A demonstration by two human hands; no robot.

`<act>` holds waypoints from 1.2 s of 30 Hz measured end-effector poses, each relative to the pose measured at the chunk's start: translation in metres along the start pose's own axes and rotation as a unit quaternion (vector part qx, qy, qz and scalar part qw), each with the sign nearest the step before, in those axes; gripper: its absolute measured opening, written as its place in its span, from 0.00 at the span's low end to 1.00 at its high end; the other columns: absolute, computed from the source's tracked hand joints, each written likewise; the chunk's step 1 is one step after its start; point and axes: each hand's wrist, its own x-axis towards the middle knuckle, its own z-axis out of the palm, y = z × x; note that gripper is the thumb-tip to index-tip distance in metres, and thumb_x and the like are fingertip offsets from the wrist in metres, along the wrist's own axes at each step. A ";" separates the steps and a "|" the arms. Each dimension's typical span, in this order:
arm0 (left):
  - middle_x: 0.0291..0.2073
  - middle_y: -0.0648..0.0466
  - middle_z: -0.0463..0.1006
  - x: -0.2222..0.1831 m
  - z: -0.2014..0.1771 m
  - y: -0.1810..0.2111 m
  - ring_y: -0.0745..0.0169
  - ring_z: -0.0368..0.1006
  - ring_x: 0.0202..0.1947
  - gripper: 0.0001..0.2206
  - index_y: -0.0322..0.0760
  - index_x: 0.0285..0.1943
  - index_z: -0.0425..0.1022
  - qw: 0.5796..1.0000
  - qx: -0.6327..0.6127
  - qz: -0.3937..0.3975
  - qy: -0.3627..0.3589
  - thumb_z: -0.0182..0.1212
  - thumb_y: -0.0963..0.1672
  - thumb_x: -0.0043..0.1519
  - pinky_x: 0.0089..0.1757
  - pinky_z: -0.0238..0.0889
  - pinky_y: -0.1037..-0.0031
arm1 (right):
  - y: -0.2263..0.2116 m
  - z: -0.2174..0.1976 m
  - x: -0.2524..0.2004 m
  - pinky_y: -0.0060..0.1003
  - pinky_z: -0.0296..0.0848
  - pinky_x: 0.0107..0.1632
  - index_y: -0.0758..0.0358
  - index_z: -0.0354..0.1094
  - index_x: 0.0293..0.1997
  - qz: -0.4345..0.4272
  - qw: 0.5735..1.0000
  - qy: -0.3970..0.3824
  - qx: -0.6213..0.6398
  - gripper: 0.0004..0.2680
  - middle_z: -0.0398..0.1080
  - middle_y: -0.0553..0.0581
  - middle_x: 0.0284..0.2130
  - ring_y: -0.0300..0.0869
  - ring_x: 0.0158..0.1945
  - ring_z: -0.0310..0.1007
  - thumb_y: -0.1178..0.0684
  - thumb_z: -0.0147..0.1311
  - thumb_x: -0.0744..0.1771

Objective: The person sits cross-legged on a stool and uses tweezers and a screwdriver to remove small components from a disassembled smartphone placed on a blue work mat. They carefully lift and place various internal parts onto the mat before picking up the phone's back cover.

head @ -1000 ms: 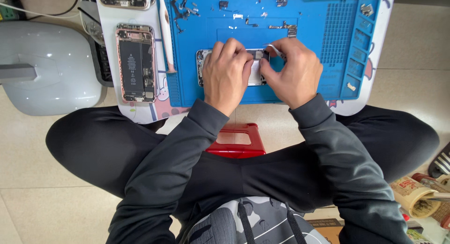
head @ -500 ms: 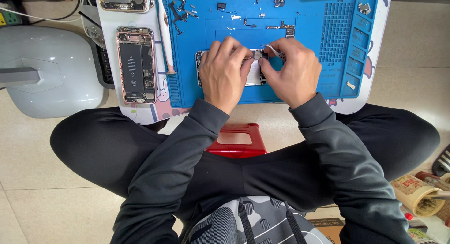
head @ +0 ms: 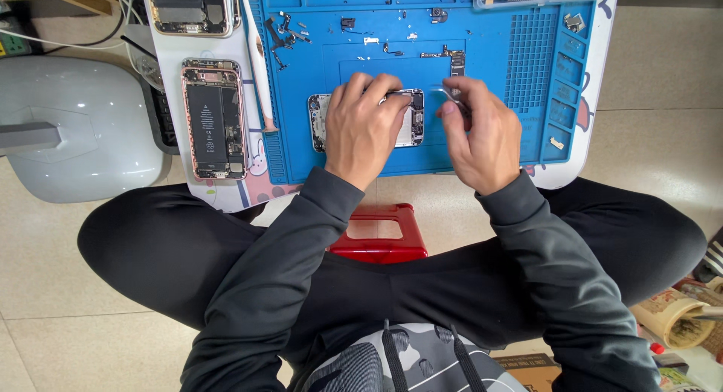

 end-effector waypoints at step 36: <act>0.43 0.61 0.69 -0.003 0.008 0.007 0.60 0.68 0.47 0.03 0.44 0.43 0.79 0.999 0.029 0.009 0.042 0.66 0.44 0.68 0.47 0.63 0.65 | -0.020 0.006 -0.022 0.28 0.74 0.27 0.52 0.78 0.47 -0.125 0.935 0.013 -0.332 0.02 0.76 0.46 0.29 0.37 0.27 0.76 0.56 0.61 0.72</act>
